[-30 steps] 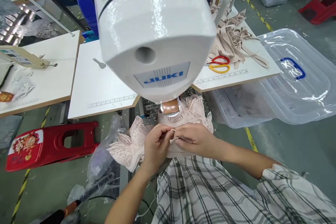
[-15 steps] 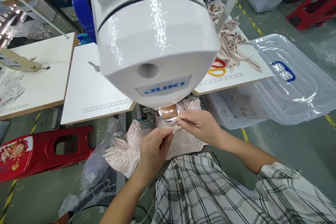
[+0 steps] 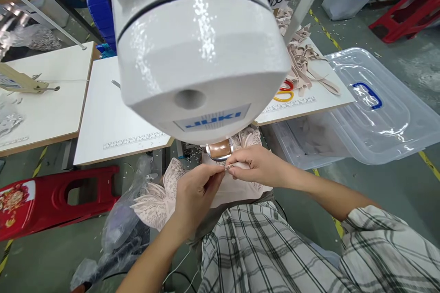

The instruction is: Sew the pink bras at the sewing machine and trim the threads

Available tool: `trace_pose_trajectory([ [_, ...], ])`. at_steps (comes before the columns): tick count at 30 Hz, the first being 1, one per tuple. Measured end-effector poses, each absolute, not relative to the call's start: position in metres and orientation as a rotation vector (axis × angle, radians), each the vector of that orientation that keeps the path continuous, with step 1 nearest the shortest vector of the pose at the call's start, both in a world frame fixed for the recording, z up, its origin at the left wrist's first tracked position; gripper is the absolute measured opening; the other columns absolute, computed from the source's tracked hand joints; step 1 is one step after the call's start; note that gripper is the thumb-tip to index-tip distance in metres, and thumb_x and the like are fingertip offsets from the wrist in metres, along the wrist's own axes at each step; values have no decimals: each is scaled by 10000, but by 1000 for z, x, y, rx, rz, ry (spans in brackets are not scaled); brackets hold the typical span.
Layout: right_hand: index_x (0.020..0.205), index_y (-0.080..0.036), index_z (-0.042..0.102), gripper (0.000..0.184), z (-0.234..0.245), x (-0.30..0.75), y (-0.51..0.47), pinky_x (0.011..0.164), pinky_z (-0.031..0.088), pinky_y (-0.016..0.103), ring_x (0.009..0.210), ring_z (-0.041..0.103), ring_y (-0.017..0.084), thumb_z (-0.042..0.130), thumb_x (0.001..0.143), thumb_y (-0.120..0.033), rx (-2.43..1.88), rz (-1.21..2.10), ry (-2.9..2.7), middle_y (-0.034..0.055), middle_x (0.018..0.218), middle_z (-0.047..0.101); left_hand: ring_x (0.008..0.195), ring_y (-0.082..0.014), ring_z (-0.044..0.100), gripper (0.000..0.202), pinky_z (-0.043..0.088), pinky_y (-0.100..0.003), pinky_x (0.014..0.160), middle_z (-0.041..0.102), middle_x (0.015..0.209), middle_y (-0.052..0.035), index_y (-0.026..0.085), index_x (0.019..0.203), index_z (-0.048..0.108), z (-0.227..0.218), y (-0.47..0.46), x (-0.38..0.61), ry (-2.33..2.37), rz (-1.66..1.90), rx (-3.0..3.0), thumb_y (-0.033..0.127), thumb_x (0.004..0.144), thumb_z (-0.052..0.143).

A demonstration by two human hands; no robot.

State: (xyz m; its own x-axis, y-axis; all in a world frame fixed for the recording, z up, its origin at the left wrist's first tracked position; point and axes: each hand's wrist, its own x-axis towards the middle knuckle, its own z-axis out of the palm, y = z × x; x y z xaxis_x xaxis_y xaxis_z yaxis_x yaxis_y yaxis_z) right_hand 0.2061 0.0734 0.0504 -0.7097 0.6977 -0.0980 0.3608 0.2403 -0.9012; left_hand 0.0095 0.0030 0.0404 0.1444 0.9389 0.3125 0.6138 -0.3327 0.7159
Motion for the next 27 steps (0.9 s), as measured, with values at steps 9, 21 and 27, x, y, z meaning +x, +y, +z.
trace_pose_trajectory([
  [9,904,-183,734,154,53,207,75,619,370,243,630,576,118,587,883,-225,-954,1439,-2246,-16,720,722,749,-156,708,228,513,-239,641,763,868,-29,174,1023,681,49,15,6,1431,714,2178,238,999,464],
  [21,757,-171,686,147,59,195,87,641,349,248,706,546,130,570,842,-200,-1005,959,-2281,11,737,635,584,-112,622,130,411,-205,541,680,721,31,198,941,598,41,15,18,1747,939,2123,279,989,509],
  [27,695,-152,658,190,73,185,110,629,291,282,682,492,144,498,797,-147,-1073,910,-2475,29,696,632,604,-130,598,246,393,-244,576,669,712,17,210,1139,635,22,31,-15,1473,1030,2864,114,939,529],
])
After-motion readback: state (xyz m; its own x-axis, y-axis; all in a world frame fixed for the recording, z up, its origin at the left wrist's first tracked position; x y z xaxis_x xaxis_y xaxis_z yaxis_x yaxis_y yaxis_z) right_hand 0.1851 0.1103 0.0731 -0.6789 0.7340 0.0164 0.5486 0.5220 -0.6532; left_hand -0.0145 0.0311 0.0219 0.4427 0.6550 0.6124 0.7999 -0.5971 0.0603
